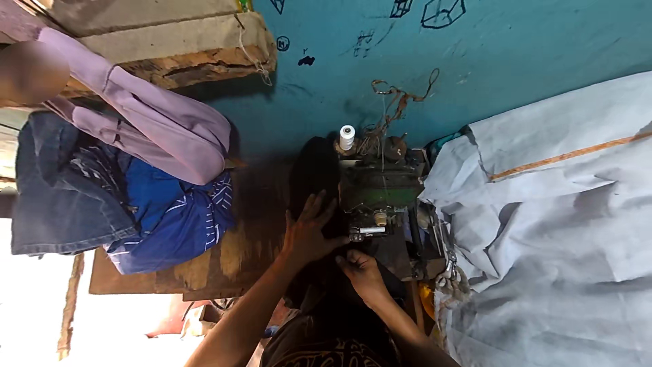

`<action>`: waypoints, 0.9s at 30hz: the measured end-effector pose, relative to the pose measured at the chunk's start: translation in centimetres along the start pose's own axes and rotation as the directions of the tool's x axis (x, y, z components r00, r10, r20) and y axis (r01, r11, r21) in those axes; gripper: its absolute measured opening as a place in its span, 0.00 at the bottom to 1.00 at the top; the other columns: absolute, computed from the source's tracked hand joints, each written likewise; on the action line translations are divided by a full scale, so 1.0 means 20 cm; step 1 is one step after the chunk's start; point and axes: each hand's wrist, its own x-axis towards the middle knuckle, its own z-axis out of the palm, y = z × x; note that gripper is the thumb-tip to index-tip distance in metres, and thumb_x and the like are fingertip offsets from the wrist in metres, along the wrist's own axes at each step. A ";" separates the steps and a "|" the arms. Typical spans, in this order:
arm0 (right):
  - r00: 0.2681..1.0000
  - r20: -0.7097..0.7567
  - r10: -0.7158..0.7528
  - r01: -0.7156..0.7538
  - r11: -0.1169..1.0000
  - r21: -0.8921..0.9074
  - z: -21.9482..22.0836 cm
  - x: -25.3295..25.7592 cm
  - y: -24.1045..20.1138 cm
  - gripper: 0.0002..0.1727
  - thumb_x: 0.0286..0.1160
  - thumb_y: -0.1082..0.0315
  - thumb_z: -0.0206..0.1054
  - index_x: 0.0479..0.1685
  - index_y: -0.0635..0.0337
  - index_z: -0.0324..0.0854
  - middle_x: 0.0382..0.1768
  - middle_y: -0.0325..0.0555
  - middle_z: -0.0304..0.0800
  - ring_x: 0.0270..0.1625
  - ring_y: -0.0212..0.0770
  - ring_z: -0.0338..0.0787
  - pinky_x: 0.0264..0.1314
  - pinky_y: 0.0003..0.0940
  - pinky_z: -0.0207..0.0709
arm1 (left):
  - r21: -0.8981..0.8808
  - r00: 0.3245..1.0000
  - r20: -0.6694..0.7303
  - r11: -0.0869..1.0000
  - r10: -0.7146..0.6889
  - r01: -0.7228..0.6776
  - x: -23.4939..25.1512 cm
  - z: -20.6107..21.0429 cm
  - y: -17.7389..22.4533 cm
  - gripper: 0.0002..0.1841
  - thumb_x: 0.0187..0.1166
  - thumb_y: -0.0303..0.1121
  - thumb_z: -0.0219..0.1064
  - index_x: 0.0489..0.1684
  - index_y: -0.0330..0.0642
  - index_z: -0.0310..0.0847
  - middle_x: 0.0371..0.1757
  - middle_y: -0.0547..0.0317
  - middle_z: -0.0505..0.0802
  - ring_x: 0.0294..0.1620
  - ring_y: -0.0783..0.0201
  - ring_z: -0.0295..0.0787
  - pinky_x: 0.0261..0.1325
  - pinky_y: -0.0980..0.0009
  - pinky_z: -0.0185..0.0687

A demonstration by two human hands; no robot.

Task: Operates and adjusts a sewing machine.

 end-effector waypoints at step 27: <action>0.993 -0.122 -0.003 0.008 0.999 0.038 0.03 0.03 -0.02 0.13 0.76 0.73 0.71 0.23 0.64 0.79 0.18 0.32 0.73 0.23 0.21 0.71 0.29 0.17 0.68 | 0.082 0.996 -0.032 0.993 0.083 -0.080 -0.01 -0.05 0.05 0.48 0.73 0.62 0.70 0.91 0.44 0.61 0.94 0.54 0.62 0.97 0.52 0.46 0.90 0.31 0.27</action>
